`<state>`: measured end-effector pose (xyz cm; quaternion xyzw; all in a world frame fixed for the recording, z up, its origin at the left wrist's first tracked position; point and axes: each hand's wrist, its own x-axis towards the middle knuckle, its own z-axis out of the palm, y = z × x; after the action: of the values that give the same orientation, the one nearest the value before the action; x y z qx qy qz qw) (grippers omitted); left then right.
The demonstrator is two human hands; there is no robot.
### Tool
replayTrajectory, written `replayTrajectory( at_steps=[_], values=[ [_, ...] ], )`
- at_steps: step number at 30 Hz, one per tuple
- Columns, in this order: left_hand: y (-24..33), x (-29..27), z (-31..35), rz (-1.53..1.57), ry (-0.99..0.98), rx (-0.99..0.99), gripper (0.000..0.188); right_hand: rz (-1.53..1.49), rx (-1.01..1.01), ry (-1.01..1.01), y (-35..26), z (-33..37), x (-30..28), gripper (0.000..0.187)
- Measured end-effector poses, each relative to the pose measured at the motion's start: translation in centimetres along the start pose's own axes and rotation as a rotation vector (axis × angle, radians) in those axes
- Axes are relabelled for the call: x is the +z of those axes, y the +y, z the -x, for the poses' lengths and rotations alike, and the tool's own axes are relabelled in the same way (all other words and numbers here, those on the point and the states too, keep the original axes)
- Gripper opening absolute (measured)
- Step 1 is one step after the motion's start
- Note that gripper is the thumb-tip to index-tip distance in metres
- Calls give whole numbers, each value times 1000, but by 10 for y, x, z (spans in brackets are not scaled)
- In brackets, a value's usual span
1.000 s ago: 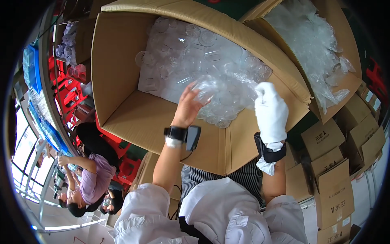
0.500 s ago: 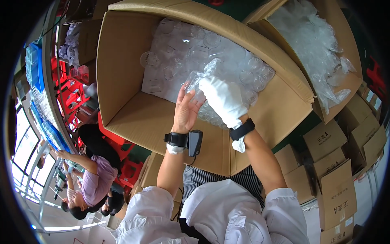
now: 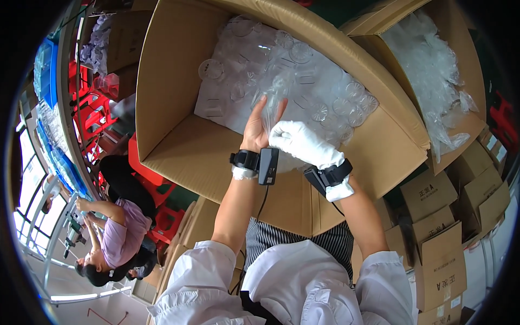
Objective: The person picks up plastic cups from a table and places them into a cardboard box. They then take plastic bags from another box, insert a cup into each bag by hand, and place the bagged cups back into the cardboard box.
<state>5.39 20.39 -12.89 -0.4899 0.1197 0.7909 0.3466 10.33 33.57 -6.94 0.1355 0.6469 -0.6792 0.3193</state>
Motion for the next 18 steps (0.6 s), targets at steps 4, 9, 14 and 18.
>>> replayTrajectory(
  at_steps=[4, 9, 14, 18],
  values=[
    [-4, 21, -14, -23, -13, 28, 38, -205, 154, 26, -13, 8, -19, 5],
    [13, 36, -27, -105, -25, 120, 40, -509, 190, 194, -21, 17, -50, 2],
    [28, 37, -25, -42, 219, 127, 55, -432, 66, 327, -46, 20, -71, 5],
    [21, 39, 26, -558, 248, 398, 68, -111, 64, 41, -78, 13, -69, 5]
  ],
)
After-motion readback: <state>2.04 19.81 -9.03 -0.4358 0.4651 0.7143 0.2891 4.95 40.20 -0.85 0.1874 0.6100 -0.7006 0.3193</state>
